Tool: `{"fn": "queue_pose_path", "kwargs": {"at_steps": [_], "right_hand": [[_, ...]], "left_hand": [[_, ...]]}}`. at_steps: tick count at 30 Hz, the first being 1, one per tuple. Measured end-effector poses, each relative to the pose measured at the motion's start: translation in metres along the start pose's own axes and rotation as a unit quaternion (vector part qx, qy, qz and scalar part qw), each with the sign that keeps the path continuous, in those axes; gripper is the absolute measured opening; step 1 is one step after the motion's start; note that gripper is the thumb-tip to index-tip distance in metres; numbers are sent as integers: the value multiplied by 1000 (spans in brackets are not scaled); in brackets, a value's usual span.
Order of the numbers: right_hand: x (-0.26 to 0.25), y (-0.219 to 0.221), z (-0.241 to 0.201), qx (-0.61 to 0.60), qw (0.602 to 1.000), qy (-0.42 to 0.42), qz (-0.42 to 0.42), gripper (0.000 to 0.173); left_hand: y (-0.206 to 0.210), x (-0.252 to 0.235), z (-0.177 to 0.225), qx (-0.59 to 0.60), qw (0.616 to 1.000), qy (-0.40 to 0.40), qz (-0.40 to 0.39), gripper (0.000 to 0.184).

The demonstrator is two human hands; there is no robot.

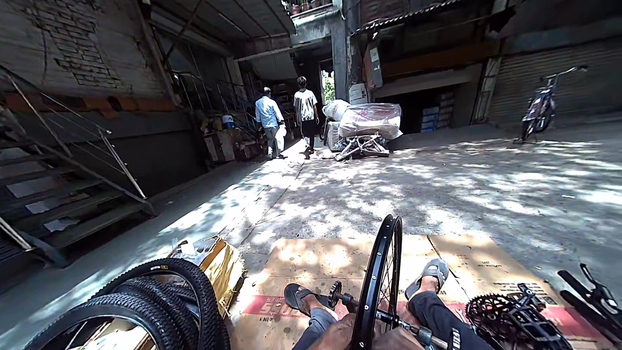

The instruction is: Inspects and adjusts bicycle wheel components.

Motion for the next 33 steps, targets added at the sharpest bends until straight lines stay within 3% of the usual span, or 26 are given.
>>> {"fn": "queue_pose_path", "kwargs": {"at_steps": [2,4,6,10,13,15,17,20,23,27,29,31,33], "right_hand": [[-5,0,9,-9,998,30,-47,30],[-16,1,19,21,994,19,-110,39],[-25,2,27,63,988,-12,-142,35],[-16,27,20,119,992,-13,39,16],[-16,37,21,87,992,-2,91,10],[-15,28,27,42,998,-29,34,9],[-11,15,30,0,997,-49,-54,28],[-7,7,28,2,992,14,-126,47],[-5,6,36,-40,979,89,-179,45],[-6,-10,45,-127,984,77,-94,32],[-17,-13,55,-28,997,51,-43,31],[-27,-9,62,98,993,27,-65,35],[-38,-3,56,65,995,-7,-79,30]], "left_hand": [[-6,1,-7,12,1000,4,-11,28],[2,5,-15,9,995,73,74,29],[11,10,-21,19,981,122,150,31],[7,12,-37,94,952,160,245,35],[-5,3,-34,171,947,179,203,39],[-3,1,-22,128,954,199,184,42],[1,2,-4,49,965,210,150,48],[12,-5,20,-32,974,198,101,63],[20,-14,27,-83,978,168,95,54],[17,-12,19,-49,979,174,94,51],[16,-8,13,-11,981,173,92,62],[15,-6,5,15,981,168,97,71],[13,-4,0,45,979,180,90,70]]}}
Point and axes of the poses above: each hand's wrist, its own x-axis away from the middle knuckle, its own y-axis out of the palm, z = x × y, the point moved 2 cm from there along -x, towards the middle knuckle, and after that the axes turned 9 degrees about x, right-handed, at the moved point
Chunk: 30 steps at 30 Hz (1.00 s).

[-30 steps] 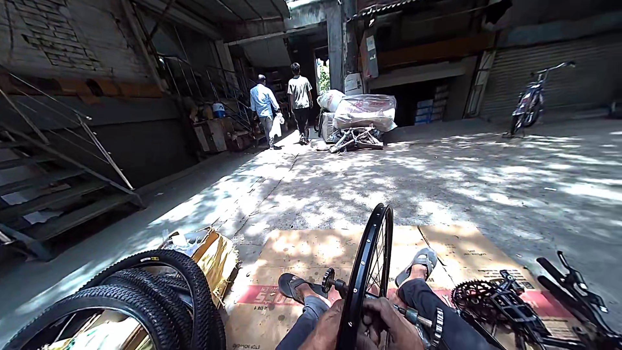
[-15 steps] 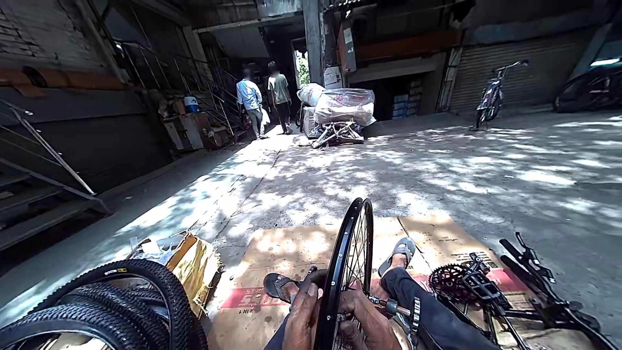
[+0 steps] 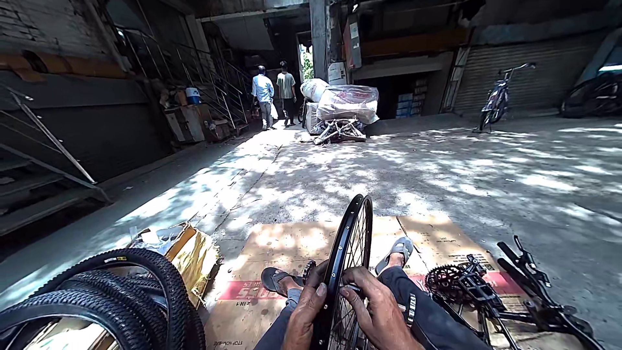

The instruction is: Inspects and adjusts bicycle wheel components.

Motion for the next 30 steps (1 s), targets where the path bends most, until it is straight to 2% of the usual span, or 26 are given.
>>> {"fn": "queue_pose_path", "kwargs": {"at_steps": [2,4,5,7,8,9,10,12,13,15,17,19,20,22,25,26,28,30], "right_hand": [[-9,5,-10,-133,990,-11,36,22],[-12,8,-10,-206,978,12,35,39],[-15,7,-8,-206,979,12,10,43],[-23,-1,-6,-134,990,-3,-36,34],[-26,-4,-10,-74,997,-5,-13,25],[-26,-1,-16,-2,999,-6,44,14],[-24,6,-23,53,992,-15,116,12],[-21,21,-29,92,973,-26,210,24],[-20,23,-31,82,972,-19,219,26],[-18,19,-30,20,984,0,175,20],[-12,9,-25,-38,996,3,86,15],[-8,-3,-19,-81,997,-4,-18,41],[-7,-7,-17,-88,994,-10,-60,47],[-10,-13,-14,-81,990,-18,-116,48],[-23,-17,-11,-70,984,-10,-163,47],[-24,-14,-12,-60,990,-2,-124,38],[-19,4,-22,7,999,20,27,15],[-11,24,-29,45,988,22,149,16]], "left_hand": [[-3,5,-8,74,997,13,25,61],[-8,10,-17,116,992,5,51,50],[-11,11,-20,113,992,5,49,47],[-11,12,-21,81,995,10,54,43],[-11,13,-22,70,996,12,55,43],[-11,14,-23,64,996,13,67,41],[-9,14,-24,64,994,15,87,37],[-5,12,-23,74,991,22,111,34],[-4,11,-23,84,990,27,111,33],[-4,9,-24,81,994,39,68,24],[-4,6,-21,54,998,14,11,26],[-3,-4,-14,55,998,-36,-26,28],[-1,-10,-10,67,995,-62,-38,25],[1,-13,-10,87,993,-71,-25,21],[-2,-11,-19,18,999,-1,47,26],[-3,-11,-23,0,998,18,64,30],[-6,-10,-26,27,996,24,86,39],[-5,-10,-27,137,985,-8,102,54]]}}
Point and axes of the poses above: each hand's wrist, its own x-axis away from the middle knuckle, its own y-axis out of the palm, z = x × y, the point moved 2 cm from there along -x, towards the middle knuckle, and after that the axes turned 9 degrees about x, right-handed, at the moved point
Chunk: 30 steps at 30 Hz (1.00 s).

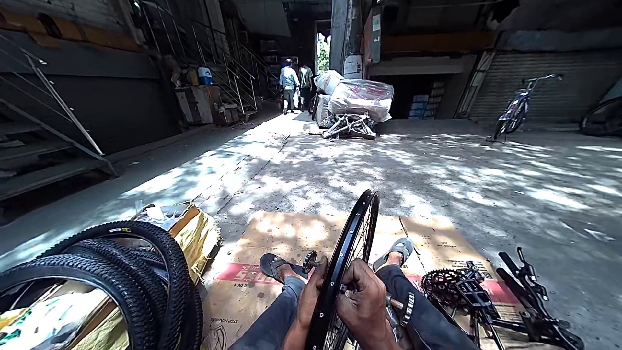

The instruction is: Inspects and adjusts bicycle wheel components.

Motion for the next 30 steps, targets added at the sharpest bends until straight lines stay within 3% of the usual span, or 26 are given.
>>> {"fn": "queue_pose_path", "kwargs": {"at_steps": [3,6,9,13,16,19,21,23,25,28,30], "right_hand": [[3,2,-1,-32,999,6,11,16],[6,-13,4,-87,994,11,-63,7],[24,-21,0,-97,991,2,-92,22],[23,-25,5,-104,988,-14,-111,28],[14,-35,16,-71,986,-9,-153,33],[11,-43,37,-87,985,50,-143,33],[7,-42,51,-64,983,101,-138,30],[-4,-38,53,3,971,129,-202,33],[-14,-31,43,18,966,104,-234,31],[-26,-25,24,-126,978,66,-155,18],[-29,-21,19,-262,951,118,-115,27]], "left_hand": [[-7,7,2,81,996,-29,-30,49],[-15,18,4,15,999,-16,-44,30],[-9,14,4,-48,997,-14,-65,28],[-17,0,-5,-58,992,-15,-110,33],[-12,4,0,-60,995,2,-85,61],[-8,3,20,-131,988,43,-64,74],[-2,1,33,-167,983,54,-57,72],[8,-5,40,-180,981,43,-55,67],[21,-11,40,-196,979,25,-54,61],[24,-12,29,-146,986,8,-85,58],[18,-10,21,-48,995,15,-82,57]]}}
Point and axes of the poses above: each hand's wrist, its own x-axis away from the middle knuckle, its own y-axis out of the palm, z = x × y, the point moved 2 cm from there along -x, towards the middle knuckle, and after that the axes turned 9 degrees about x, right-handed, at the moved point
